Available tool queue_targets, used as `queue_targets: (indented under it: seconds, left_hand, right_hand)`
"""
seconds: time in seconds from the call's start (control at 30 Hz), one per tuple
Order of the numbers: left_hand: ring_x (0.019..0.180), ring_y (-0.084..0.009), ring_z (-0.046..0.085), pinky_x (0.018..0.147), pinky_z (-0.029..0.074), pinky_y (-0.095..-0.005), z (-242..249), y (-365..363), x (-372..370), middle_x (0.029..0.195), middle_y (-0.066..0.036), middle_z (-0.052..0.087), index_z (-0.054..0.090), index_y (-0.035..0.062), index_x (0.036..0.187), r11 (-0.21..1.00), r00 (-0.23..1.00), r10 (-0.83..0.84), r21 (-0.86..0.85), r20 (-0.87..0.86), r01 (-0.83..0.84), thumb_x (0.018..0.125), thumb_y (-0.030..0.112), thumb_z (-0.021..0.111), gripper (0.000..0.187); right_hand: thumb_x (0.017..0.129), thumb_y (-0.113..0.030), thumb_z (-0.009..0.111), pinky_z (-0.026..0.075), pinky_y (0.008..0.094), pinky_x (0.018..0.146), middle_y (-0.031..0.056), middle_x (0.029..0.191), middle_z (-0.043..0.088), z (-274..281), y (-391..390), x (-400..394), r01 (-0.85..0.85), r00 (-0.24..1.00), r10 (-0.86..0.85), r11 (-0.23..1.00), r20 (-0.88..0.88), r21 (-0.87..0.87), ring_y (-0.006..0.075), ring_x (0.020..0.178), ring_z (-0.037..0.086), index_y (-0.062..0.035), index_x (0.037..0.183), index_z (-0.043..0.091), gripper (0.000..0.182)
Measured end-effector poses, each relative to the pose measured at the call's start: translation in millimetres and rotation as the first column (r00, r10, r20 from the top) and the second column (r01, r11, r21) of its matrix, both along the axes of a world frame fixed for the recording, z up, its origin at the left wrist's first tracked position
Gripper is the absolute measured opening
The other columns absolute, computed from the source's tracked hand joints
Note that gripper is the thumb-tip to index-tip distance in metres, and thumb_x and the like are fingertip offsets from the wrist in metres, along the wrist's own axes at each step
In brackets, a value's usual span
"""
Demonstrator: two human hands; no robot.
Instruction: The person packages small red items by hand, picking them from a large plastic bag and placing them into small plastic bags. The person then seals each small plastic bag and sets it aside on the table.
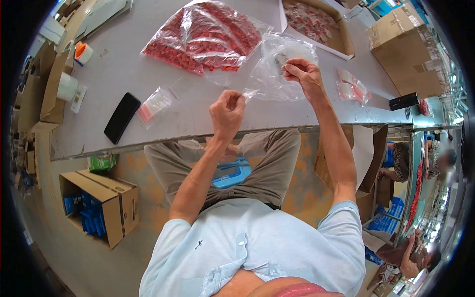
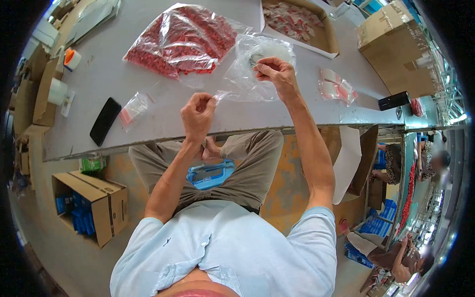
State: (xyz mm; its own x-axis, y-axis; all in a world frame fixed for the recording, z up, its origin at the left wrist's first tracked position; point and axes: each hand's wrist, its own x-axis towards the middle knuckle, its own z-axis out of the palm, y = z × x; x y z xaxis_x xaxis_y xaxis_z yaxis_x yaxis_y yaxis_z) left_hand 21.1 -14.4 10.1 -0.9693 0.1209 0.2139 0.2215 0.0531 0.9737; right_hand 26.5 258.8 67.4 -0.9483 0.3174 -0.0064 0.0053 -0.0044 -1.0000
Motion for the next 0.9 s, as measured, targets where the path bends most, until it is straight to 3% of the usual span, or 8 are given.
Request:
queue_targets:
  seconds: [0.13,0.23,0.4,0.57,0.67,0.9]
  left_hand:
    - [0.067,-0.004,0.061,0.062,0.051,-0.0228,4.3,0.4,1.8,0.073,0.0,0.069,0.074,0.0011,0.094,0.998,0.998,0.056,-0.036,0.033,-0.055,0.091,0.008,0.075,0.008]
    - [0.067,-0.0115,0.07,0.062,0.056,-0.0288,6.2,-0.1,2.5,0.075,-0.009,0.074,0.072,-0.0005,0.093,0.998,0.999,0.037,-0.043,0.001,-0.036,0.089,0.006,0.073,0.007]
    - [0.069,-0.0106,0.07,0.063,0.056,-0.0278,4.7,-1.4,2.2,0.077,-0.007,0.075,0.073,0.0004,0.095,0.998,1.0,0.008,-0.057,0.003,-0.008,0.09,0.007,0.074,0.007]
    - [0.071,-0.0083,0.069,0.063,0.056,-0.0262,2.6,-3.1,3.5,0.079,-0.005,0.075,0.074,0.0005,0.097,0.999,1.0,-0.009,-0.034,-0.018,0.008,0.092,0.008,0.074,0.009]
    - [0.07,-0.0079,0.068,0.063,0.056,-0.0262,2.5,-1.1,2.5,0.08,-0.005,0.075,0.073,-0.0004,0.097,0.999,1.0,-0.015,-0.044,-0.024,0.014,0.092,0.007,0.074,0.009]
    - [0.07,-0.0077,0.068,0.064,0.056,-0.0263,3.3,-1.6,3.5,0.079,-0.006,0.074,0.072,-0.0006,0.097,0.999,0.999,-0.042,-0.033,-0.032,0.041,0.092,0.005,0.073,0.007]
  right_hand:
    - [0.095,-0.009,0.075,0.061,0.0272,0.069,0.0118,0.094,0.077,4.8,-65.0,36.1,-0.093,0.996,0.094,0.994,0.012,-0.056,0.0147,0.077,0.073,0.001,0.106,0.073,0.015]
    - [0.096,-0.003,0.073,0.061,0.027,0.068,0.0106,0.092,0.077,0.4,-103.2,51.1,-0.181,0.983,0.18,0.984,0.026,0.004,0.0132,0.078,0.072,0.002,0.107,0.073,0.012]
    - [0.096,-0.005,0.072,0.062,0.0264,0.067,0.0096,0.089,0.077,-16.6,-122.4,44.1,-0.139,0.99,0.137,0.984,0.031,0.107,0.0127,0.078,0.074,0.0023,0.105,0.075,0.012]
    - [0.092,-0.007,0.076,0.06,0.0264,0.064,0.0077,0.082,0.077,-9.5,-132.2,39.2,-0.033,0.999,0.026,0.892,0.022,0.45,0.0105,0.073,0.073,0.0001,0.1,0.077,0.01]
    - [0.092,-0.008,0.076,0.059,0.027,0.063,0.0075,0.081,0.077,-12.0,-131.4,36.3,-0.017,0.999,0.042,0.843,-0.034,0.537,0.0105,0.07,0.072,0.0,0.1,0.076,0.012]
    - [0.091,-0.007,0.075,0.058,0.0283,0.063,0.0072,0.083,0.078,-7.0,-136.1,36.1,0.03,0.99,-0.07,0.952,0.121,0.303,0.0106,0.069,0.071,-0.0005,0.098,0.076,0.01]
